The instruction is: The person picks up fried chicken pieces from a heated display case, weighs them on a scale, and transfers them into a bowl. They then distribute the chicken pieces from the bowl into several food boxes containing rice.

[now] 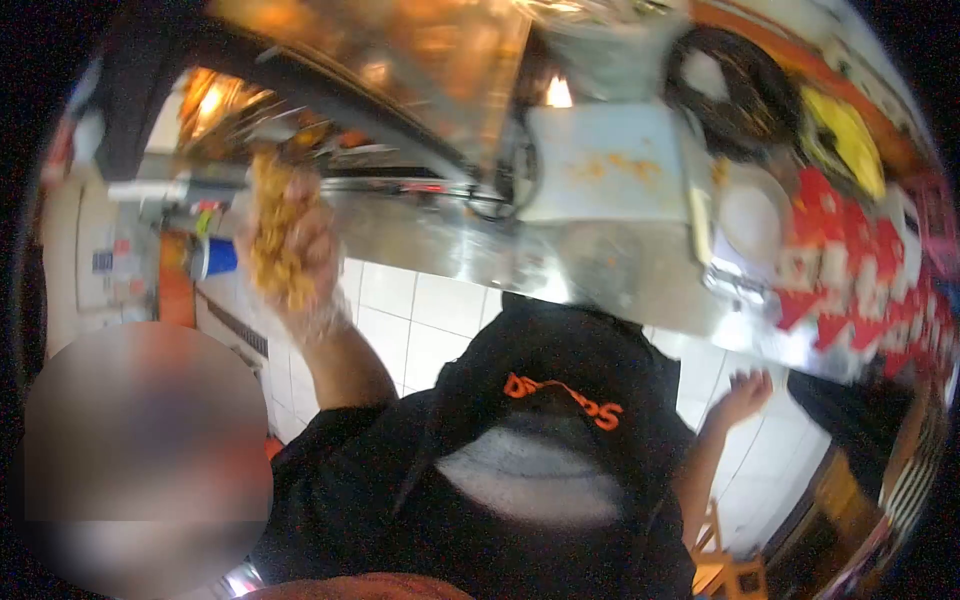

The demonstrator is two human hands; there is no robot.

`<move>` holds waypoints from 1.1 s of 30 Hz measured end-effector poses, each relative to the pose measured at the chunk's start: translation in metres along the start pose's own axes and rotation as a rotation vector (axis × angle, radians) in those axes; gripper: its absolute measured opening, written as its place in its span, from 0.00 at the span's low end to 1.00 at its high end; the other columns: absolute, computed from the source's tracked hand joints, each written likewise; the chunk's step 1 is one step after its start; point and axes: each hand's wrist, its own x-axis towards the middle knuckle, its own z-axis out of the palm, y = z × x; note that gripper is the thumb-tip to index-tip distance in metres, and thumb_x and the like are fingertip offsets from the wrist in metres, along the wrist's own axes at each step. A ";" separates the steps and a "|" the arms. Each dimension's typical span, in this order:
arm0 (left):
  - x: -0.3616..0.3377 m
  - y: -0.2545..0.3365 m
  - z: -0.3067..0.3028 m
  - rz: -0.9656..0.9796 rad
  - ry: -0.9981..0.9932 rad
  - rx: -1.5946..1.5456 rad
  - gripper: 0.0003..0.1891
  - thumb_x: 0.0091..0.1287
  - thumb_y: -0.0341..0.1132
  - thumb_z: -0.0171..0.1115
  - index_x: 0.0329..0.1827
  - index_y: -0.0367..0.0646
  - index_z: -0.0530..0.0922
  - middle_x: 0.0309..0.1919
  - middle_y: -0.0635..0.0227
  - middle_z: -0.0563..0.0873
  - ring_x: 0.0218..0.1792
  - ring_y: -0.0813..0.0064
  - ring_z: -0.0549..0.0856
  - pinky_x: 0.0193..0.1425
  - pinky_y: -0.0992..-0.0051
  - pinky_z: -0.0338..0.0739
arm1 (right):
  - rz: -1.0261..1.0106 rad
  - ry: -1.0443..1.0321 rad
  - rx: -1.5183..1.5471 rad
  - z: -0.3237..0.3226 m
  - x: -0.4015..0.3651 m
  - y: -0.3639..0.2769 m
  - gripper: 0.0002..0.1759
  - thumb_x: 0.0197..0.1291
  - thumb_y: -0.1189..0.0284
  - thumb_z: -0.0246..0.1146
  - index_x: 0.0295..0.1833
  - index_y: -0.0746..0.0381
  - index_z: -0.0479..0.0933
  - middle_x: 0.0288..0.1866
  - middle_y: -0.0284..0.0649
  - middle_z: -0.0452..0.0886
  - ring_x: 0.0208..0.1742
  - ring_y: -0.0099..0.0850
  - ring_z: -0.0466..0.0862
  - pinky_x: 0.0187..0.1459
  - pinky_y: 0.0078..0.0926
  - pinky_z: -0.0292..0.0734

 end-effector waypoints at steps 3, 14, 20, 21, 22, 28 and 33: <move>-0.004 -0.077 0.021 -0.315 -0.107 -0.095 0.18 0.65 0.41 0.57 0.51 0.43 0.64 0.37 0.64 0.70 0.25 0.80 0.71 0.16 0.83 0.66 | -0.225 -0.068 -0.122 0.002 0.012 -0.003 0.16 0.66 0.74 0.54 0.58 0.65 0.68 0.45 0.41 0.75 0.38 0.27 0.79 0.37 0.22 0.78; 0.161 -0.395 0.001 -0.471 -0.002 0.574 0.11 0.69 0.39 0.56 0.50 0.47 0.70 0.37 0.66 0.78 0.29 0.76 0.77 0.29 0.78 0.75 | -0.636 -0.199 -0.514 0.069 0.058 -0.046 0.07 0.55 0.72 0.62 0.40 0.59 0.75 0.33 0.44 0.74 0.31 0.44 0.77 0.33 0.36 0.74; 0.198 -0.493 -0.021 -0.119 -0.264 1.416 0.08 0.67 0.37 0.60 0.42 0.43 0.74 0.35 0.69 0.79 0.34 0.80 0.76 0.33 0.78 0.72 | -0.794 -0.220 -0.704 0.066 0.063 -0.034 0.08 0.50 0.71 0.63 0.36 0.59 0.73 0.29 0.40 0.73 0.29 0.41 0.76 0.30 0.38 0.70; 0.201 -0.500 -0.040 0.046 -0.394 1.504 0.10 0.68 0.39 0.59 0.40 0.42 0.74 0.35 0.70 0.79 0.35 0.81 0.76 0.34 0.78 0.72 | -0.775 -0.227 -0.708 0.066 0.063 -0.033 0.08 0.50 0.71 0.63 0.36 0.59 0.73 0.29 0.40 0.73 0.29 0.41 0.76 0.30 0.38 0.70; 0.196 -0.495 -0.032 0.024 -0.393 1.512 0.10 0.68 0.39 0.59 0.40 0.42 0.74 0.35 0.70 0.79 0.35 0.81 0.76 0.34 0.78 0.72 | -0.835 -0.202 -0.706 0.066 0.064 -0.030 0.09 0.49 0.72 0.63 0.36 0.59 0.73 0.28 0.39 0.73 0.29 0.41 0.76 0.30 0.37 0.69; 0.187 -0.467 -0.005 -0.377 -0.336 1.448 0.13 0.70 0.42 0.55 0.46 0.42 0.76 0.38 0.72 0.80 0.39 0.81 0.77 0.38 0.78 0.75 | -0.899 -0.193 -0.680 0.063 0.061 -0.029 0.10 0.45 0.73 0.64 0.36 0.59 0.74 0.27 0.39 0.73 0.28 0.39 0.76 0.29 0.36 0.68; 0.200 -0.465 -0.021 -0.405 -0.381 1.536 0.11 0.69 0.38 0.55 0.49 0.42 0.77 0.42 0.71 0.81 0.38 0.79 0.80 0.40 0.77 0.79 | -0.928 -0.188 -0.685 0.066 0.067 -0.027 0.10 0.44 0.73 0.64 0.36 0.58 0.75 0.27 0.38 0.73 0.28 0.39 0.76 0.28 0.35 0.68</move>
